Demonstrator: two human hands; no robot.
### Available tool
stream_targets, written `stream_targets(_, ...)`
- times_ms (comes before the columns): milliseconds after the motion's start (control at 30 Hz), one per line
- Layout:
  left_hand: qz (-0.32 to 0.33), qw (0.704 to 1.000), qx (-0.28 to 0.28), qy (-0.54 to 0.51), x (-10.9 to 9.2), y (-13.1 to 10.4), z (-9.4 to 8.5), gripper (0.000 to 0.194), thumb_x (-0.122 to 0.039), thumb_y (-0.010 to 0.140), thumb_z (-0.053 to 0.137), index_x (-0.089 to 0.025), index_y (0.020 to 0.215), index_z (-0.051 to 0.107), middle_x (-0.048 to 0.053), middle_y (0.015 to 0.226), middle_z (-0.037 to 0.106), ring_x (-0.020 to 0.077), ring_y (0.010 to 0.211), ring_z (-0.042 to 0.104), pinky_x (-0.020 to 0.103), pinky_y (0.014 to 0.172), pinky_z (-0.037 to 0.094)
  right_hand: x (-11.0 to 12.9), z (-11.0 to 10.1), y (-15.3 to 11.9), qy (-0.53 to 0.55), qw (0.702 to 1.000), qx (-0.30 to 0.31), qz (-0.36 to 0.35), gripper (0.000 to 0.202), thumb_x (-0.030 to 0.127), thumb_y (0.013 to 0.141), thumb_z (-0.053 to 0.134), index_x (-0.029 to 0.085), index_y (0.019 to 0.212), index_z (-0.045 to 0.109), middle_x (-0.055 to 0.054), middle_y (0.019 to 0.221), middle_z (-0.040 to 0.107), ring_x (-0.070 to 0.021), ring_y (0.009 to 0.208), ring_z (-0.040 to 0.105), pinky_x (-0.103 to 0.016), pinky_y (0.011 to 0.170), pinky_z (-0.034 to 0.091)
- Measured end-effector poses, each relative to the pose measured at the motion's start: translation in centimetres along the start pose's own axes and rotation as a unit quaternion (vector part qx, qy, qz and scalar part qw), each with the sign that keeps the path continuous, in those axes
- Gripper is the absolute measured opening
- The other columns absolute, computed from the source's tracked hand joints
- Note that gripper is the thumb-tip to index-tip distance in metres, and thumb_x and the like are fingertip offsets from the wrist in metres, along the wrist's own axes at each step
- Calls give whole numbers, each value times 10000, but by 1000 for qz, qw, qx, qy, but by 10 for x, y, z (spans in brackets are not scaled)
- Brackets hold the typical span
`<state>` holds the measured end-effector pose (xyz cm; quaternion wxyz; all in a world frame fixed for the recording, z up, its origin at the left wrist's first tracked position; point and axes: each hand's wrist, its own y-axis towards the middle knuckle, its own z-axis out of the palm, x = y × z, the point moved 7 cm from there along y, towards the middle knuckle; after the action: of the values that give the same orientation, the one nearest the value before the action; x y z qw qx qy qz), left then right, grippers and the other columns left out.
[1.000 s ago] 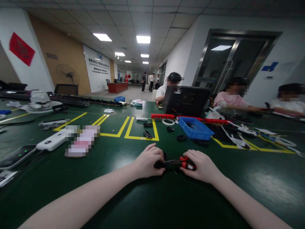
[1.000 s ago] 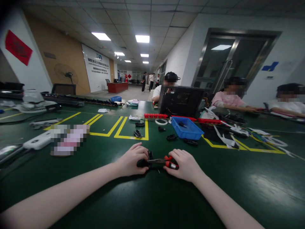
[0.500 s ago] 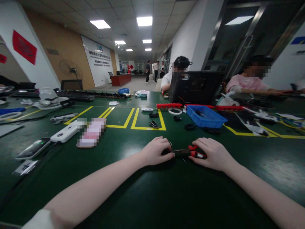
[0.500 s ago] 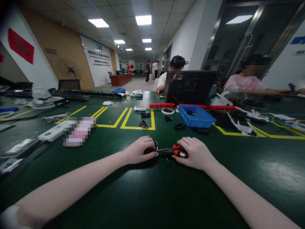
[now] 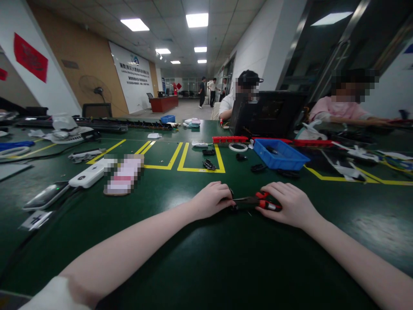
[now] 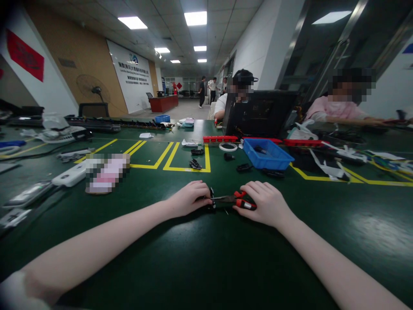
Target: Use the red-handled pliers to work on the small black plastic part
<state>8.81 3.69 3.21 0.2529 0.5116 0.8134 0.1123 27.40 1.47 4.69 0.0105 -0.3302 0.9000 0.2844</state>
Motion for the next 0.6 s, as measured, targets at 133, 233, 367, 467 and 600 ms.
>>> stream_targets(133, -4, 1000, 8, -4, -1, 0, 0, 130, -254, 951, 572, -159, 868, 604, 27, 940, 634, 163, 909, 579, 314, 925, 423, 2, -2, -1, -7, 1000, -17, -17, 391, 495, 811, 638, 158, 1010, 614, -110, 956, 683, -237, 819, 641, -355, 715, 469)
stream_targets(233, -8, 1000, 8, -5, -2, 0, -1, 115, -252, 943, 582, -160, 877, 604, 24, 935, 632, 162, 918, 579, 324, 953, 414, 5, -4, -1, -6, 999, -26, -25, 388, 484, 807, 647, 150, 1002, 615, -113, 950, 682, -238, 818, 642, -353, 715, 471)
stream_targets(367, -14, 1000, 8, -14, -1, -1, -1, 108, -257, 933, 596, -161, 885, 606, 24, 941, 631, 168, 939, 586, 344, 988, 401, 7, -5, 0, -1, 999, -26, -25, 384, 486, 802, 653, 153, 991, 617, -114, 939, 682, -239, 807, 640, -356, 712, 476)
stream_targets(467, -12, 1000, 5, -17, 0, -1, 0, 115, -272, 938, 590, -168, 893, 608, 24, 944, 633, 171, 936, 588, 347, 976, 411, 8, -4, 0, 5, 999, -20, -25, 387, 485, 800, 653, 145, 982, 616, -117, 926, 680, -240, 809, 637, -356, 710, 484)
stream_targets(600, -6, 1000, -4, -17, -1, -1, 1, 114, -274, 932, 599, -170, 888, 612, 22, 941, 638, 174, 924, 584, 343, 949, 429, 8, -3, 0, 19, 999, -15, -22, 387, 477, 790, 665, 136, 967, 619, -119, 906, 675, -235, 794, 636, -347, 703, 491)
